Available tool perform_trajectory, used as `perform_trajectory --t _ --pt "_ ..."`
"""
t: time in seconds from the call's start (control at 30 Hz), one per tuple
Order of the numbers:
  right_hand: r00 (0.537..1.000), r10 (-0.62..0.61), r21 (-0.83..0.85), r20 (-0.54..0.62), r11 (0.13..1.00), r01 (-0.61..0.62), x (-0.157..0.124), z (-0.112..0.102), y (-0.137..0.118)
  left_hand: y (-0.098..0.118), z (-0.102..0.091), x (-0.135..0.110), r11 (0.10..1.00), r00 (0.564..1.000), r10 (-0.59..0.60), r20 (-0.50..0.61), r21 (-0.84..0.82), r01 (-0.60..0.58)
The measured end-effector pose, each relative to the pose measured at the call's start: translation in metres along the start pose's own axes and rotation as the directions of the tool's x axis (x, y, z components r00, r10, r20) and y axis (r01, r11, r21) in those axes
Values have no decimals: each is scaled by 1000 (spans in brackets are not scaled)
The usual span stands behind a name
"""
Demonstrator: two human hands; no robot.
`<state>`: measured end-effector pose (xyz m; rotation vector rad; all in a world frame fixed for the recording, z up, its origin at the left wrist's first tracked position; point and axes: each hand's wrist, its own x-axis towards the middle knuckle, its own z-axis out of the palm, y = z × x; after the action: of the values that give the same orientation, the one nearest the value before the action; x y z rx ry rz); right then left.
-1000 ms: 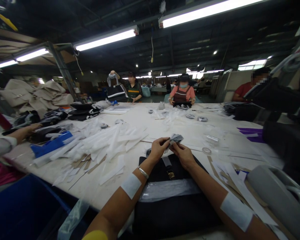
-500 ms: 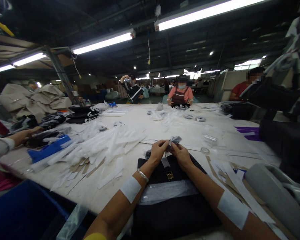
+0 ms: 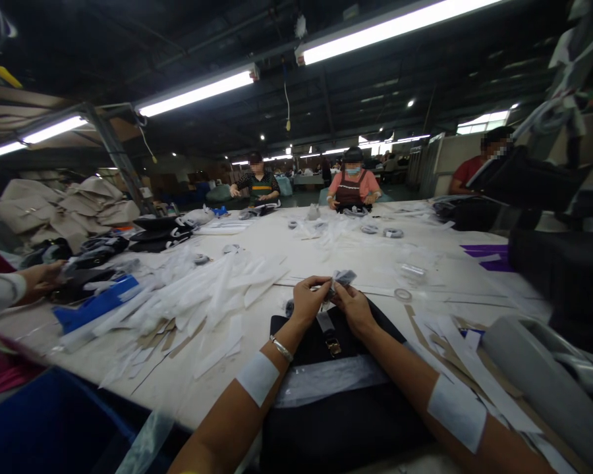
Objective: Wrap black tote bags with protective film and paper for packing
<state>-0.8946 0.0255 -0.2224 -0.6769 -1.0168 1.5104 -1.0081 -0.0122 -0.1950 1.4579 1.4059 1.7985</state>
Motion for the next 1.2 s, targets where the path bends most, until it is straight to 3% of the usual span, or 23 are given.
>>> perform_trajectory --t 0.13,0.23,0.43,0.77,0.97,1.07,1.2 --pt "1000 3 41 26 999 -4 -2 0 -2 0 1 -4 977 992 127 -22 174 -122" --pt "999 -9 79 36 997 6 -2 -1 -5 -2 1 -7 926 968 246 51 284 -250" --pt "1000 -19 149 22 989 15 0 -5 -6 -3 6 -11 899 927 328 184 241 -366" --pt "999 -34 157 24 987 30 -4 -3 -11 2 4 -9 906 947 278 159 284 -314" --pt "997 -24 109 71 994 16 -5 -4 -10 1 -5 2 937 985 88 150 323 -133" --pt "989 -73 -61 126 995 82 -3 -4 -9 -2 -9 5 937 982 98 162 317 -146" --pt "977 -90 -392 193 906 161 -10 -8 -23 -5 -12 3 936 989 103 105 326 -132"
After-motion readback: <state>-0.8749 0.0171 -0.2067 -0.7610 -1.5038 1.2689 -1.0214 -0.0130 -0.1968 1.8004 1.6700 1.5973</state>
